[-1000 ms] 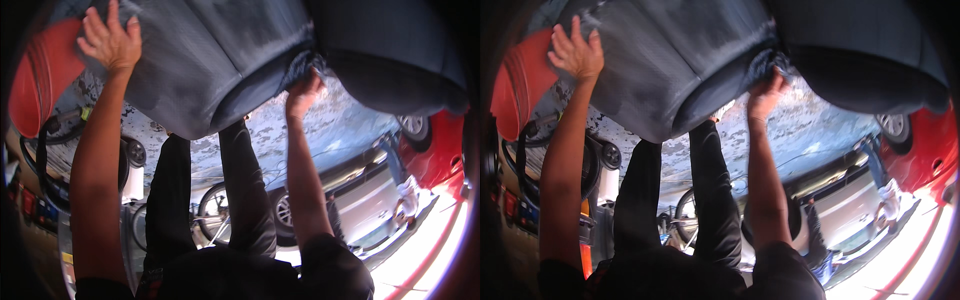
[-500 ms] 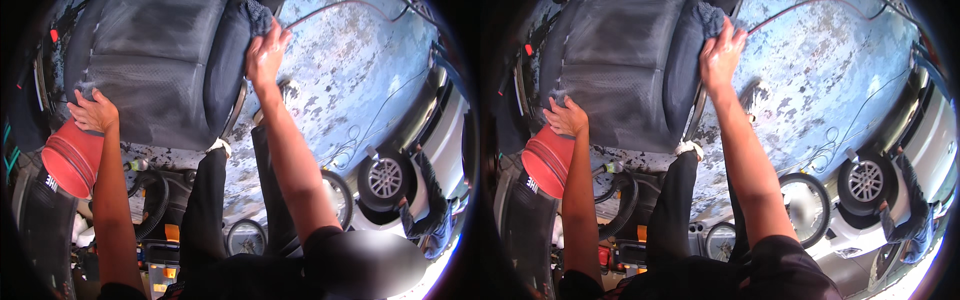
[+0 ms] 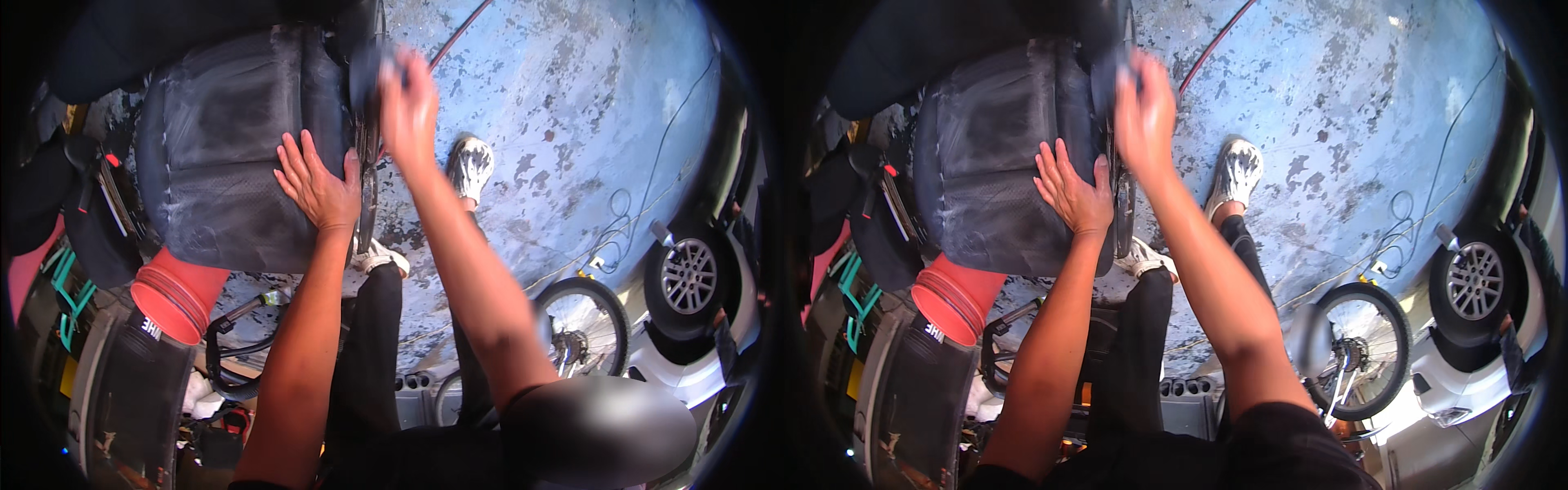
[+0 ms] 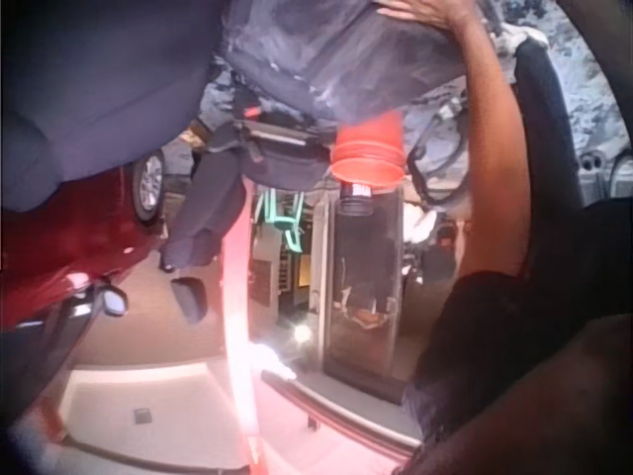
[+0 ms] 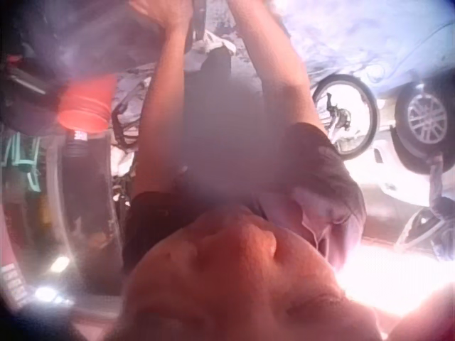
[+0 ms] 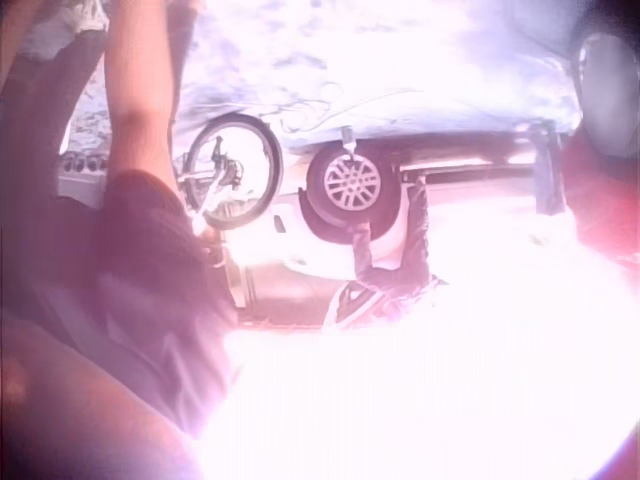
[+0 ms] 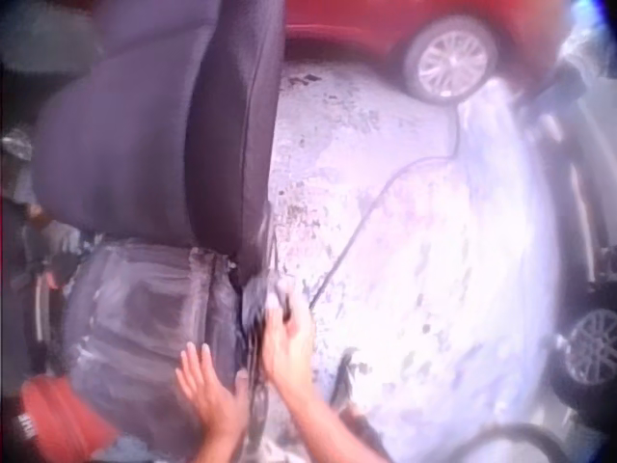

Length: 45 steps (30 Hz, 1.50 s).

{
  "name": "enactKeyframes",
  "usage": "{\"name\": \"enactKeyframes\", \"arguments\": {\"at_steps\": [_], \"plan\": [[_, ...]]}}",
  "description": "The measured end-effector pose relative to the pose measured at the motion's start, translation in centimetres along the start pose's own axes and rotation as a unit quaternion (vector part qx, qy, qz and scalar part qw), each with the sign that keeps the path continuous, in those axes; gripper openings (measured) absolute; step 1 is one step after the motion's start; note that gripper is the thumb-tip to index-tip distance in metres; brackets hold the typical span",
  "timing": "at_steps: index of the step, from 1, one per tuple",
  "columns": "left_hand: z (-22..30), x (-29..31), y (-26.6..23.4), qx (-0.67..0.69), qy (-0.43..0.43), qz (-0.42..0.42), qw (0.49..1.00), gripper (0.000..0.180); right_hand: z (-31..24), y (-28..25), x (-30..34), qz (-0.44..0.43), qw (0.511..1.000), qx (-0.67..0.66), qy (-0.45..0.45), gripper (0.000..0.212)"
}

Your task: The person uses a handheld vacuum with a brush attachment to clean a gray car seat removed from a red vehicle. They repeatedly vacuum the seat surface and sides, then apply a soapy cloth to wipe the seat, dipping the cloth into a red bucket as needed.

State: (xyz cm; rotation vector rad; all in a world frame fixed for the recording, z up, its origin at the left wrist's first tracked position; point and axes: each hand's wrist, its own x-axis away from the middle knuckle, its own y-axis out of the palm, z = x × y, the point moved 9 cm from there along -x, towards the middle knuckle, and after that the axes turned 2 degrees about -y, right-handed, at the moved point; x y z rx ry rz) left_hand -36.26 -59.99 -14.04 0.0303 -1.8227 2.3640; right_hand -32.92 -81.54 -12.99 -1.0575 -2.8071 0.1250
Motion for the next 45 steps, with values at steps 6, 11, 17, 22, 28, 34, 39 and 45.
{"name": "enactKeyframes", "arguments": {"at_steps": [6, 11, 17, 22, 28, 34, 39, 45], "plan": [[1.8, -0.6, 1.3, 0.009, 0.037, 0.008, 0.999, 0.083, 1.0, 1.5, -5.1, 0.118, 0.959, 0.242, -0.084, 0.04], [0.5, -0.2, 0.5, -0.018, 0.028, 0.009, 0.999, 0.088, 0.0, -0.1, -1.8, -0.017, 0.999, 0.034, -0.03, 0.033], [0.9, -0.3, 0.6, -0.02, 0.048, 0.028, 0.998, 0.088, 0.0, 3.8, -20.1, 0.068, 0.994, -0.002, -0.081, 0.039], [1.1, -0.7, 1.4, -0.027, 0.04, 0.01, 0.999, 0.091, 9.0, 2.8, -13.1, 0.049, 0.978, 0.2, -0.038, 0.032], [0.9, -0.6, 1.0, -0.022, 0.04, 0.018, 0.999, 0.088, 9.0, -1.9, 13.1, -0.189, 0.908, 0.254, 0.273, 0.033], [1.1, -0.4, 1.4, -0.009, 0.035, 0.003, 0.999, 0.077, 2.5, 0.6, -1.4, -0.021, 0.997, -0.028, 0.061, 0.044], [0.3, -0.5, 2.0, -0.007, 0.026, -0.003, 1.0, 0.074, 3.0, 2.3, 4.3, -0.04, 0.971, 0.232, 0.033, 0.053], [-0.1, -0.2, 1.7, -0.011, 0.04, 0.013, 0.999, 0.075, 4.7, -3.1, 13.7, -0.202, 0.926, 0.186, 0.257, 0.038]]}}
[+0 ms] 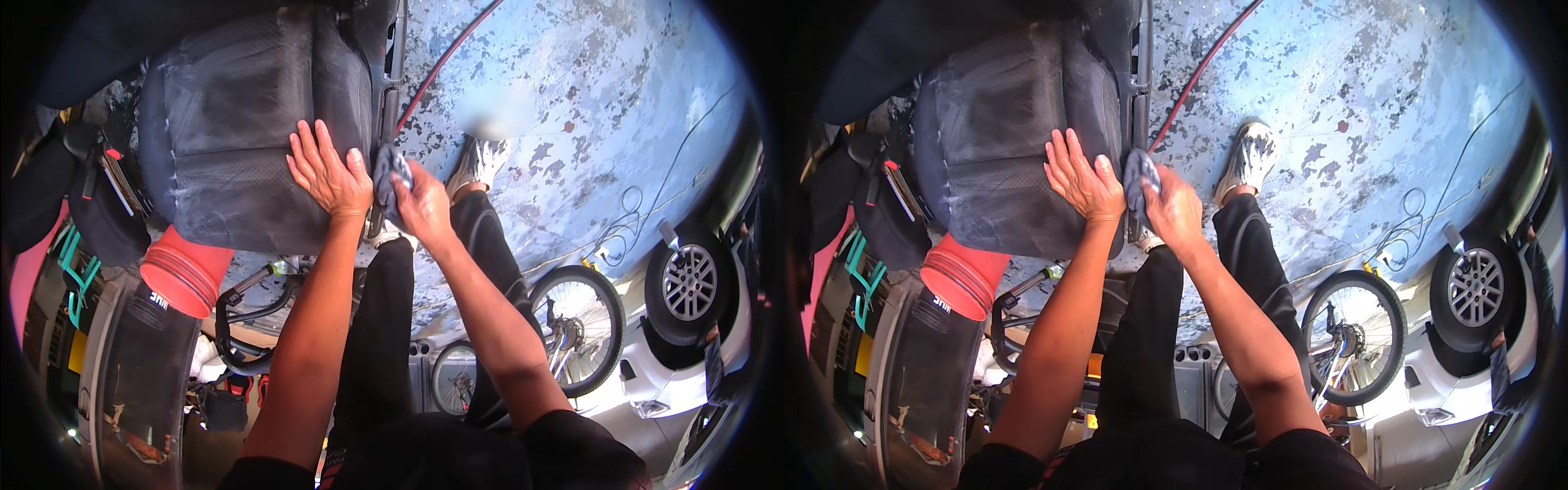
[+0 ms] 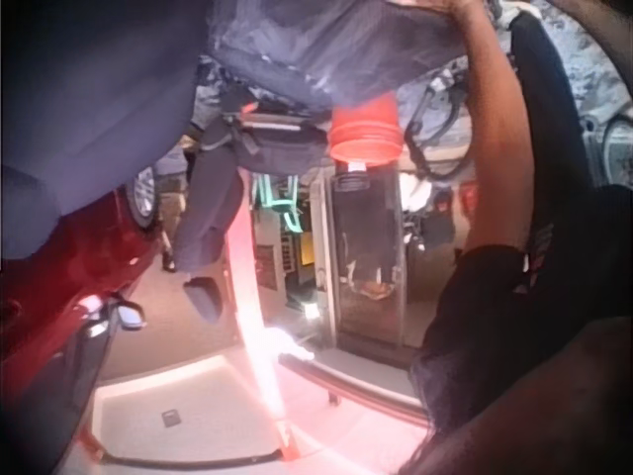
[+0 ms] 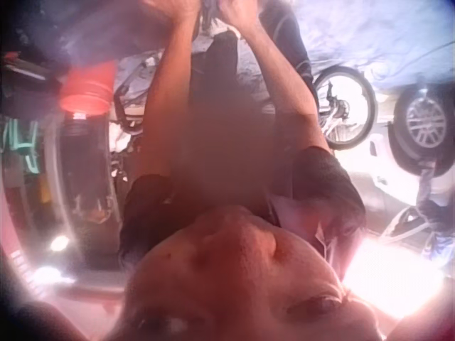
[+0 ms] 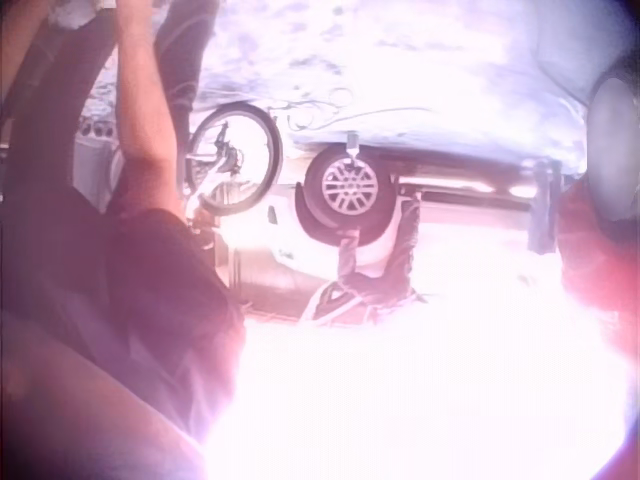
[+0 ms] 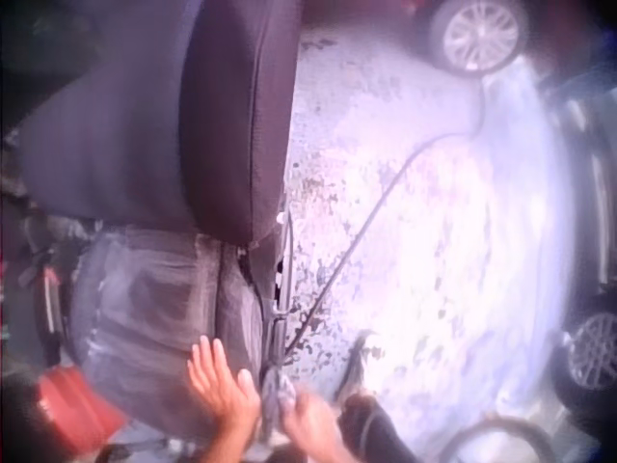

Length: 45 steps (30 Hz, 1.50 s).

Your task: The person uses a handheld vacuum with a brush attachment to clean a gray car seat removed from a red vehicle. They repeatedly vacuum the seat surface and sides, then apply a soapy cloth to wipe the seat, dipping the cloth into a red bucket as needed.

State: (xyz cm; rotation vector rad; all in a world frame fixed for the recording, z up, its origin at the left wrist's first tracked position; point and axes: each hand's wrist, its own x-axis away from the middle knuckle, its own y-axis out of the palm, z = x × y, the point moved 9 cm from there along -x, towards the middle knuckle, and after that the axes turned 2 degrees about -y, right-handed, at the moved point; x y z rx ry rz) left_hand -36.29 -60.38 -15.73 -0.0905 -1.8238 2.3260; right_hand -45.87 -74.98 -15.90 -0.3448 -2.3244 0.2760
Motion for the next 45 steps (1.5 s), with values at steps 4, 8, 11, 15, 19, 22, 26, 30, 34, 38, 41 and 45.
{"name": "enactKeyframes", "arguments": {"at_steps": [4, 8, 11, 15, 19, 22, 26, 30, 34, 38, 41, 45], "plan": [[0.0, 0.0, -0.6, -0.026, -0.005, 0.012, 1.0, 0.097, -12.5, -1.7, -7.4, 0.051, 0.979, 0.048, -0.193, 0.048], [0.7, -0.5, -1.0, -0.012, -0.003, 0.03, 0.999, 0.099, -16.5, 1.7, -11.4, 0.11, 0.93, 0.227, -0.266, 0.05], [2.2, -2.8, -2.4, 0.007, -0.04, -0.012, 0.999, 0.097, -11.0, -2.2, -9.8, 0.132, 0.976, 0.023, -0.171, 0.049], [4.5, -9.9, -1.8, -0.048, -0.071, -0.085, 0.993, 0.069, 1.2, -3.7, -5.6, 0.105, 0.987, -0.118, -0.042, 0.061], [2.5, -11.8, -1.0, 0.014, -0.008, -0.11, 0.994, 0.045, -3.3, -4.8, -6.3, 0.083, 0.978, -0.154, -0.112, 0.057], [-0.2, -12.8, -0.9, 0.094, 0.027, -0.107, 0.989, 0.041, -11.7, -3.0, -10.6, 0.036, 0.978, -0.131, -0.159, 0.057], [-0.9, -13.6, 0.1, 0.179, -0.005, -0.181, 0.967, 0.036, -12.4, 0.2, -12.5, 0.086, 0.967, 0.105, -0.215, 0.057], [-1.9, -13.6, 0.6, 0.214, -0.004, -0.149, 0.965, 0.039, -7.9, 1.1, -7.2, 0.034, 0.985, 0.116, -0.127, 0.057], [-2.6, -14.2, 1.4, 0.22, -0.002, -0.165, 0.961, 0.041, -13.4, -0.4, -11.6, 0.136, 0.961, 0.041, -0.238, 0.05], [-2.2, -14.0, 1.1, 0.227, -0.003, -0.168, 0.959, 0.035, -13.4, 1.4, -9.7, 0.183, 0.914, 0.111, -0.345, 0.054], [-2.3, -14.2, 1.1, 0.207, -0.006, -0.175, 0.962, 0.038, -7.2, 3.0, -2.4, 0.192, 0.939, 0.104, -0.266, 0.061], [-3.0, -14.1, 1.9, 0.167, -0.048, -0.24, 0.955, 0.043, -1.1, 5.2, 4.6, 0.012, 0.999, 0.009, -0.045, 0.057]]}}
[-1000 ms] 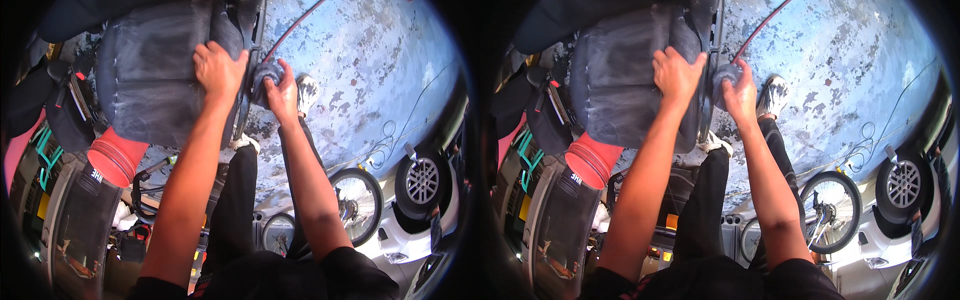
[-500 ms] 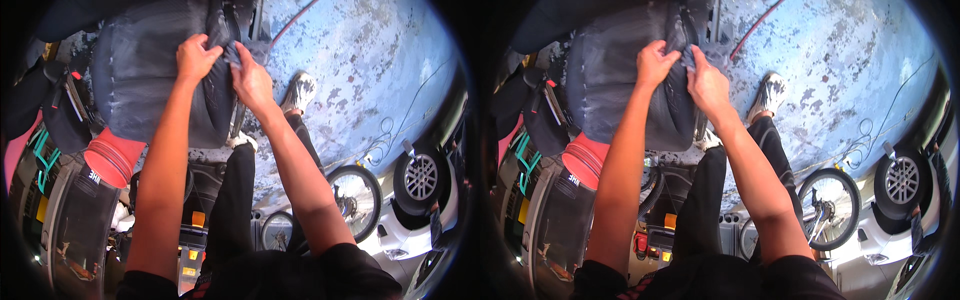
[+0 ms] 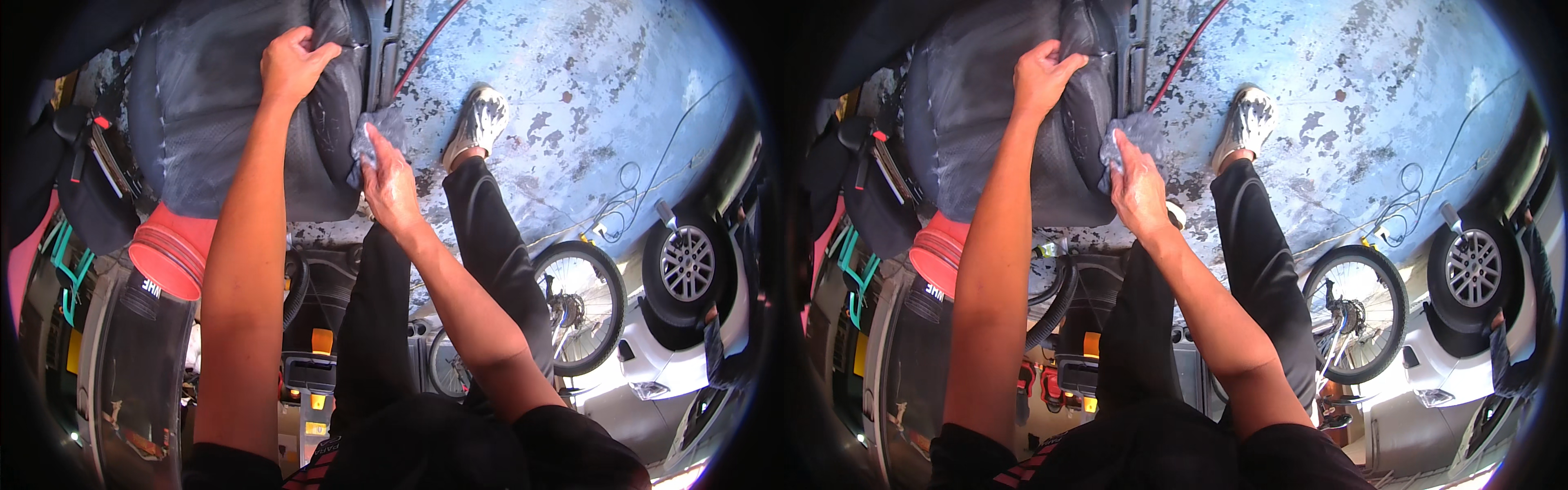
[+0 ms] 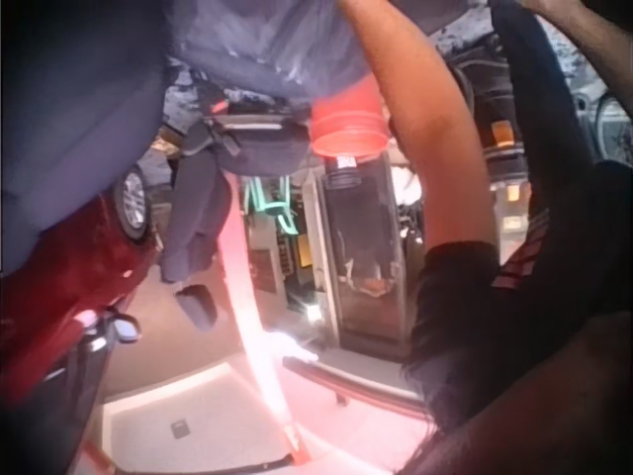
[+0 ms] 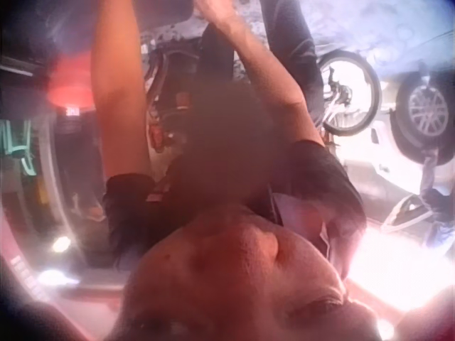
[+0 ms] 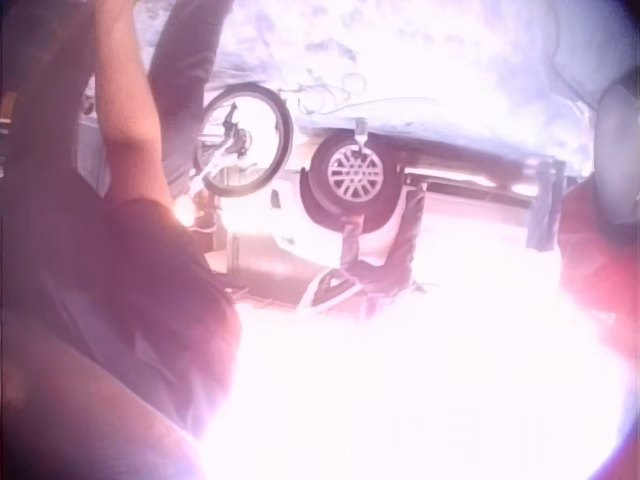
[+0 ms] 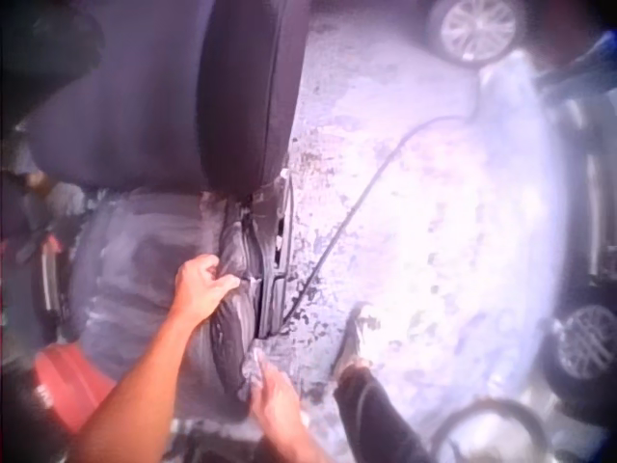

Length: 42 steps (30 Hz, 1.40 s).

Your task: The person uses a handheld vacuum with a brush attachment to clean a gray car seat removed from a red vehicle. They repeatedly vacuum the seat surface and sides, then apply a soapy cloth to wipe the seat, dipping the cloth into a red bucket as needed.

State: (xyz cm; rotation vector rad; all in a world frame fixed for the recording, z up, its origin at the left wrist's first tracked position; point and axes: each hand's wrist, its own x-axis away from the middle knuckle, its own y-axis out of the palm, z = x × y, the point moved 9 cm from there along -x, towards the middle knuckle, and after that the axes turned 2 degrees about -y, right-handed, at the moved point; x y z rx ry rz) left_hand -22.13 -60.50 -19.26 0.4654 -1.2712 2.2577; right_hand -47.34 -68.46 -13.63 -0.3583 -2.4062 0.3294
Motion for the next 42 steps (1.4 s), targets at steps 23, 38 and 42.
{"name": "enactKeyframes", "arguments": {"at_steps": [23, 38, 42], "plan": [[-4.8, 6.5, -3.9, 0.22, 0.047, 0.11, 0.968, 0.06, -8.3, -7.1, -6.4, 0.029, 0.992, -0.111, -0.048, 0.046], [-19.2, 19.2, -7.3, -0.239, -0.078, 0.264, 0.931, 0.076, -8.0, 7.9, -1.5, -0.198, 0.773, 0.548, -0.251, 0.03], [-18.8, 18.6, -7.6, -0.221, -0.08, 0.266, 0.935, 0.077, -16.7, 4.6, -18.1, 0.017, 0.643, 0.702, -0.307, 0.022]]}}
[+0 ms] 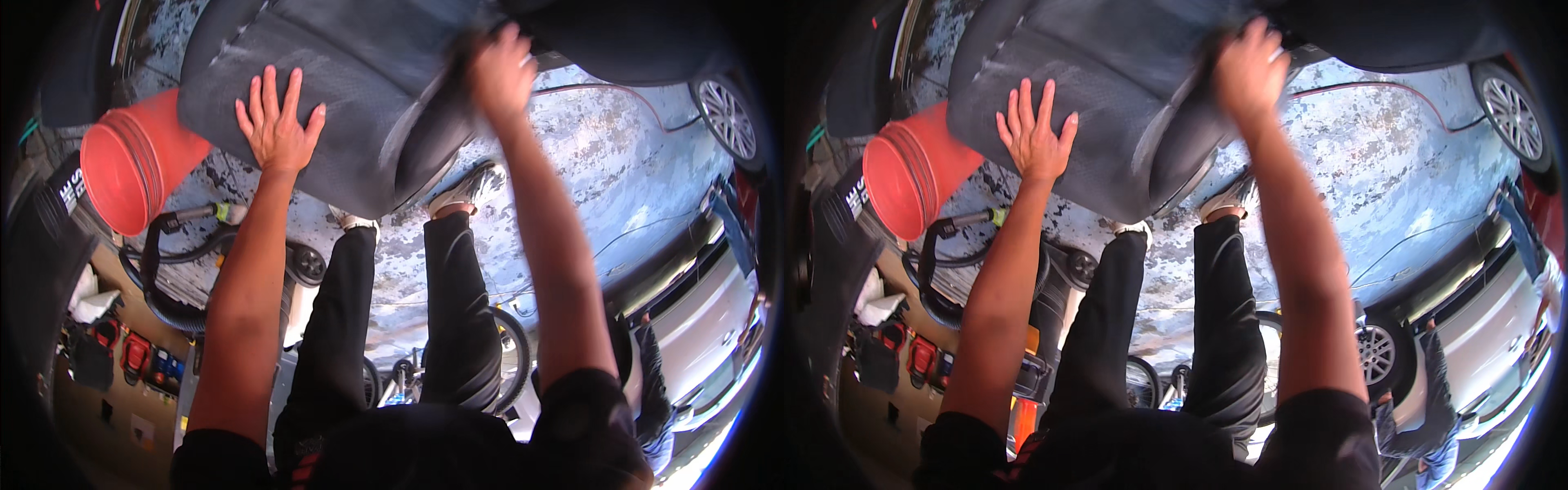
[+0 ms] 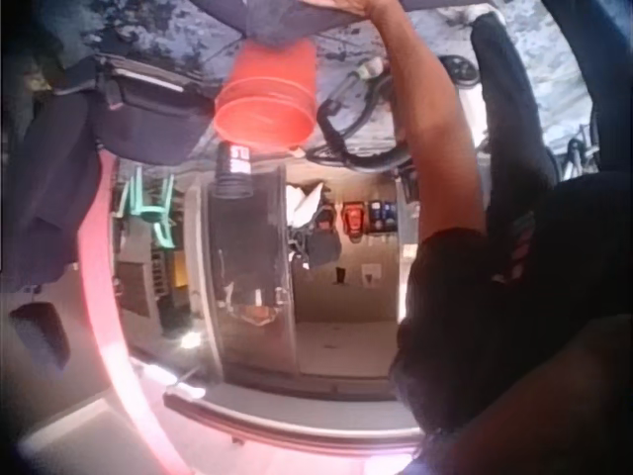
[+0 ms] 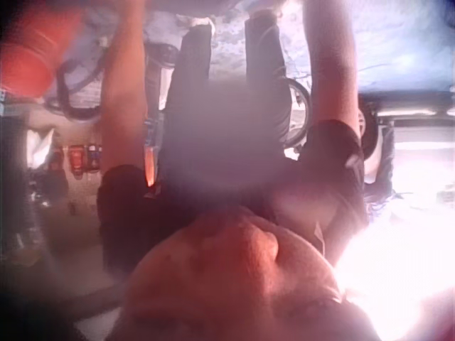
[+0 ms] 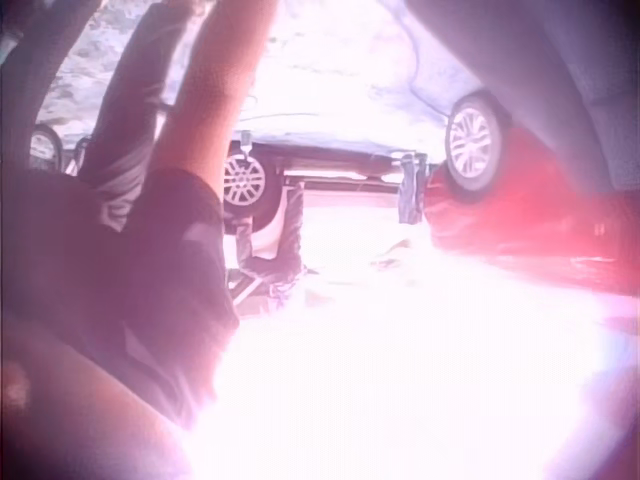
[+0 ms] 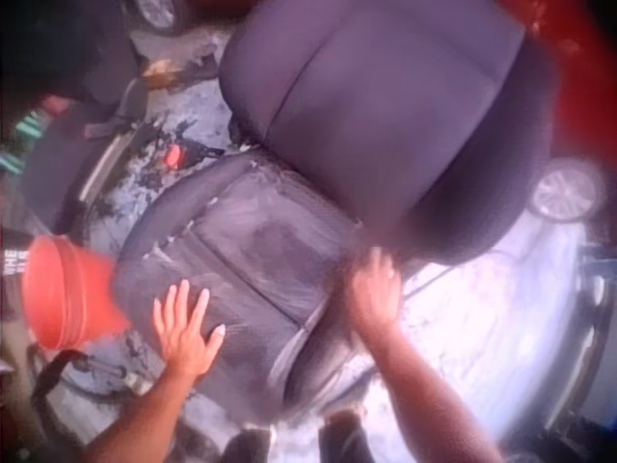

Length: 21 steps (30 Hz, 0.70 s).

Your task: The person uses a handheld vacuum with a brush attachment to clean a gray car seat removed from a red vehicle. They repeatedly vacuum the seat surface and sides, then apply a soapy cloth to wipe the seat, dipping the cloth into a red bucket as needed.

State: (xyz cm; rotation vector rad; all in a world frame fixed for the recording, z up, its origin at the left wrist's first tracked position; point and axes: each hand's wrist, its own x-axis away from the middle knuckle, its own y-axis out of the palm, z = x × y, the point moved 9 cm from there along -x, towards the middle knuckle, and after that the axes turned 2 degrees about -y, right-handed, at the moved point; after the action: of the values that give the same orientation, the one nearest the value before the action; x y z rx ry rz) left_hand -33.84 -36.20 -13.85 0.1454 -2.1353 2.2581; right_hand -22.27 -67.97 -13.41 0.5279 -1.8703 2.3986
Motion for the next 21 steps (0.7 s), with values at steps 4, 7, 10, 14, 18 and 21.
{"name": "enactKeyframes", "arguments": {"at_steps": [4, 7, 10, 14, 18, 21], "plan": [[0.0, -0.3, -0.1, 0.027, 0.005, 0.017, 0.999, 0.076, 0.9, -1.3, -1.6, 0.071, 0.991, -0.048, 0.098, 0.023], [-1.2, 0.5, -0.2, 0.019, -0.006, 0.0, 1.0, 0.075, -11.2, 0.9, 10.6, 0.048, 0.997, 0.043, -0.037, 0.029], [-0.7, 0.0, 0.7, 0.047, -0.01, -0.007, 0.999, 0.075, -15.0, 1.2, 17.6, -0.23, 0.955, -0.179, -0.059, 0.032], [-0.8, 0.3, 0.8, 0.069, -0.013, 0.005, 0.998, 0.077, -6.9, 0.7, 7.3, -0.054, 0.992, -0.056, -0.099, 0.024], [-0.7, -0.2, 0.9, 0.086, -0.007, 0.034, 0.996, 0.077, -4.1, 0.0, 1.4, -0.045, 0.998, -0.012, 0.04, 0.022], [-0.9, 0.2, 0.7, 0.077, -0.01, 0.031, 0.997, 0.075, -10.6, 0.2, 9.7, -0.088, 0.996, -0.011, 0.021, 0.031]]}}
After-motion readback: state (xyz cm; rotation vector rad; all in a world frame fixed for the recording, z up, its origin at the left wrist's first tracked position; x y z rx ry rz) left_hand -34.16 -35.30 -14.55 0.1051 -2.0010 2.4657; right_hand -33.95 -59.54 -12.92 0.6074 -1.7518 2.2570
